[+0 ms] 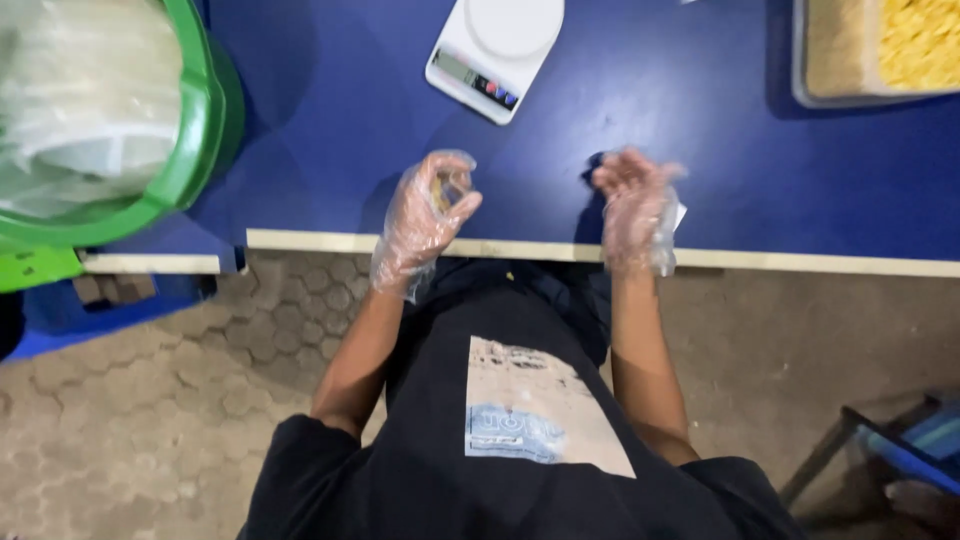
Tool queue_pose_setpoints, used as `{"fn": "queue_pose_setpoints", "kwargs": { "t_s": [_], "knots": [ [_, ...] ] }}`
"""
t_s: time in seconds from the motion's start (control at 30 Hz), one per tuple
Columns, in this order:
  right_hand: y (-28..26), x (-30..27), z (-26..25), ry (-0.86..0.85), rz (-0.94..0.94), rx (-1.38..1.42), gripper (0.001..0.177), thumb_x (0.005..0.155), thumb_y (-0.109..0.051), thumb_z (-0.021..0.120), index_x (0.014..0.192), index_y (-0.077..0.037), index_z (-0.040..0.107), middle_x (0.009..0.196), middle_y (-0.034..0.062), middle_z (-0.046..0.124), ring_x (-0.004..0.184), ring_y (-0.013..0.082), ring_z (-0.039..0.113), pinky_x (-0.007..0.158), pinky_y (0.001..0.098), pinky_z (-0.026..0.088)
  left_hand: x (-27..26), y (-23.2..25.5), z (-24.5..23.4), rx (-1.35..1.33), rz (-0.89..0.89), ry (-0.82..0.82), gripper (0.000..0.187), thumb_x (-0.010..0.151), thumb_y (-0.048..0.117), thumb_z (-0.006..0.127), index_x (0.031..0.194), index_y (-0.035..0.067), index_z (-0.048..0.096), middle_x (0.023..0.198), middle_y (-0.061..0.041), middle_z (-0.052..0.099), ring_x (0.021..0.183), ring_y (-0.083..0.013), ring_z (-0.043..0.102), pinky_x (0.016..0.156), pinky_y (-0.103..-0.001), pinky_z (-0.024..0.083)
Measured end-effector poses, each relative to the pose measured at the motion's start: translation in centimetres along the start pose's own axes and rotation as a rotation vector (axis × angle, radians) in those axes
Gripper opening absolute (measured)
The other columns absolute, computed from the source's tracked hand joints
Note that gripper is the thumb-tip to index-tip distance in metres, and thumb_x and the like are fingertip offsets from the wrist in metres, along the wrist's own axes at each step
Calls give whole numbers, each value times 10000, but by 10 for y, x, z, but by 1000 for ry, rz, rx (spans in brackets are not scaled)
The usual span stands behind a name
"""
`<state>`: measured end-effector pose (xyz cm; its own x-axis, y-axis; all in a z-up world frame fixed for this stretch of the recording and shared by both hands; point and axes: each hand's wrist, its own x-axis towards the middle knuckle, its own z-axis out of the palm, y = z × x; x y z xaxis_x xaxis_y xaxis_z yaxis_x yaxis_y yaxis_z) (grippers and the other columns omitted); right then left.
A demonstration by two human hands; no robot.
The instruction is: Manually weighing and packaging small yellow snack items into individual plastic bags at a workstation.
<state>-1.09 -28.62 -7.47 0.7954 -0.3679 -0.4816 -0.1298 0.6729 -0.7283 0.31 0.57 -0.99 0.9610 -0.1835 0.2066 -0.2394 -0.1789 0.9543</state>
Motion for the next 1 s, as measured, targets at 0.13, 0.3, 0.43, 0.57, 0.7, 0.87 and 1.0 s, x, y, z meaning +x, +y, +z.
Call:
{"fn": "queue_pose_setpoints", "kwargs": {
  "t_s": [0.13, 0.3, 0.43, 0.57, 0.7, 0.87, 1.0],
  "knots": [
    [23, -69, -4, -560, -299, -993, 266, 906, -370, 761, 854, -110, 777, 902, 140, 728, 852, 264, 708, 781, 318, 563, 1, 8, -1, 30, 61, -23, 321, 900, 203, 834, 1133, 58, 667, 860, -102, 687, 823, -295, 695, 768, -420, 594],
    [92, -73, -57, -971, -503, -1756, 149, 809, -249, 779, 854, -107, 771, 754, 157, 710, 793, 355, 719, 755, 477, 587, 4, 14, 4, -25, 56, -58, 308, 905, 185, 830, 1118, 50, 654, 849, -112, 675, 812, -301, 687, 764, -426, 608],
    [109, -61, -45, -1088, -98, -1827, 138, 777, -128, 711, 870, -45, 769, 844, 207, 747, 924, 392, 738, 838, 490, 591, 2, 10, 11, -51, 39, -71, 325, 878, 176, 846, 1113, 55, 657, 854, -116, 685, 819, -306, 694, 752, -429, 613],
    [92, -65, -5, -1141, 224, -1992, 260, 847, -210, 649, 894, -4, 800, 875, 249, 755, 969, 408, 744, 866, 492, 590, 2, 3, 19, -59, 41, -84, 357, 854, 210, 865, 1110, 68, 661, 844, -108, 688, 818, -310, 702, 730, -435, 609],
    [59, -64, 1, -1227, 272, -1839, 321, 897, -213, 584, 1124, -48, 741, 1030, 250, 756, 1067, 420, 715, 926, 486, 564, 5, 11, 23, -81, 81, -117, 324, 878, 176, 829, 1109, 41, 646, 836, -142, 678, 778, -332, 693, 693, -450, 596],
    [56, -57, -32, -1213, 159, -1884, 186, 873, -256, 690, 972, -106, 740, 908, 174, 759, 983, 362, 737, 823, 468, 578, 6, 4, 31, -106, 110, -151, 332, 879, 237, 827, 1104, 54, 665, 836, -120, 693, 787, -312, 710, 704, -437, 591],
    [-27, -85, 17, -1101, 203, -1502, 205, 867, -267, 782, 1005, -120, 745, 980, 131, 753, 1002, 323, 736, 867, 422, 570, 6, 10, 43, -118, 139, -160, 340, 866, 222, 836, 1097, 45, 660, 821, -141, 692, 765, -339, 701, 687, -446, 585]
  ]
}}
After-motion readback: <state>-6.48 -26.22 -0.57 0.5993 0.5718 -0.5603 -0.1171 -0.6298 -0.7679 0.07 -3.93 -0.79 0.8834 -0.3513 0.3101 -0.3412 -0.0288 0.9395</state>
